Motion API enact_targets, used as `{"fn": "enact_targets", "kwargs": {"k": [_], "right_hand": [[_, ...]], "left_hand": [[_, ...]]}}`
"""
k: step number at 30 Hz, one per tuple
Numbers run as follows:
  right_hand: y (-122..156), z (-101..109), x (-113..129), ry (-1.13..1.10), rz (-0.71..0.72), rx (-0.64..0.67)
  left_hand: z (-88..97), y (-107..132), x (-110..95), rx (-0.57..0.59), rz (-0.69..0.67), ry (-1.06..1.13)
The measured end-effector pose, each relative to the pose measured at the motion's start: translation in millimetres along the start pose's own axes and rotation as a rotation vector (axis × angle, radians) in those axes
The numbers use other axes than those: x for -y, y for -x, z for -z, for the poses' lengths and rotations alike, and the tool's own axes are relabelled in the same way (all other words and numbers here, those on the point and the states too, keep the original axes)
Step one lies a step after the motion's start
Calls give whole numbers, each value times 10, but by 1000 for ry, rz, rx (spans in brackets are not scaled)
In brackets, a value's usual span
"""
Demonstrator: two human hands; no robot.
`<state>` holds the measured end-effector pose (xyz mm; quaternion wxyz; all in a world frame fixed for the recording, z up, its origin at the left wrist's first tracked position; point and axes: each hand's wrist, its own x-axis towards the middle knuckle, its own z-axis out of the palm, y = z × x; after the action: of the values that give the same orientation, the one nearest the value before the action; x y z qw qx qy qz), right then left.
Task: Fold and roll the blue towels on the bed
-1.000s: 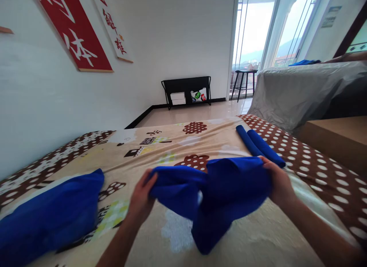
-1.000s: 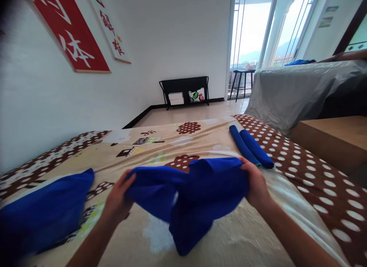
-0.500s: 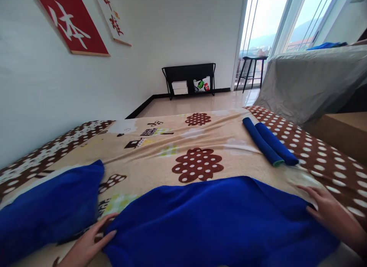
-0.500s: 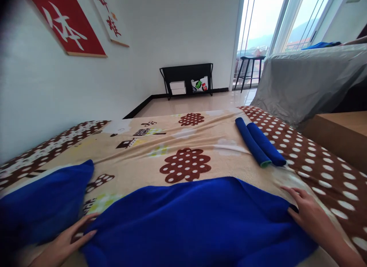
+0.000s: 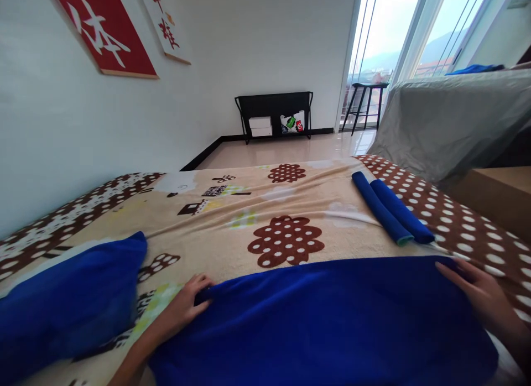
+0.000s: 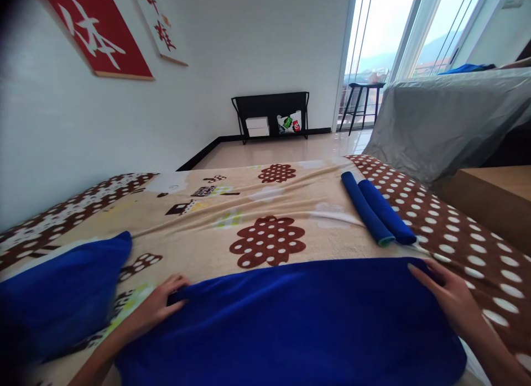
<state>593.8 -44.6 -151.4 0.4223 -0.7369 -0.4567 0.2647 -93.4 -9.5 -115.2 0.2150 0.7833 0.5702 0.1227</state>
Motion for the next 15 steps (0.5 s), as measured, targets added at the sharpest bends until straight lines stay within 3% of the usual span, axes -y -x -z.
{"fn": "enact_targets", "kwargs": {"k": [2,4,9,15], "right_hand": [[-41,32,25,-124,-120,43],[-110,35,69,-77,-96,8],[-464,-78,165,296,264,-60],[-975,-430,320,557,518,-15]], "left_hand": [[141,49,17,10,11,80],[280,95,77,35,35,183],[550,69,390,-94,240,289],[884,-232,662,-235,273,106]]}}
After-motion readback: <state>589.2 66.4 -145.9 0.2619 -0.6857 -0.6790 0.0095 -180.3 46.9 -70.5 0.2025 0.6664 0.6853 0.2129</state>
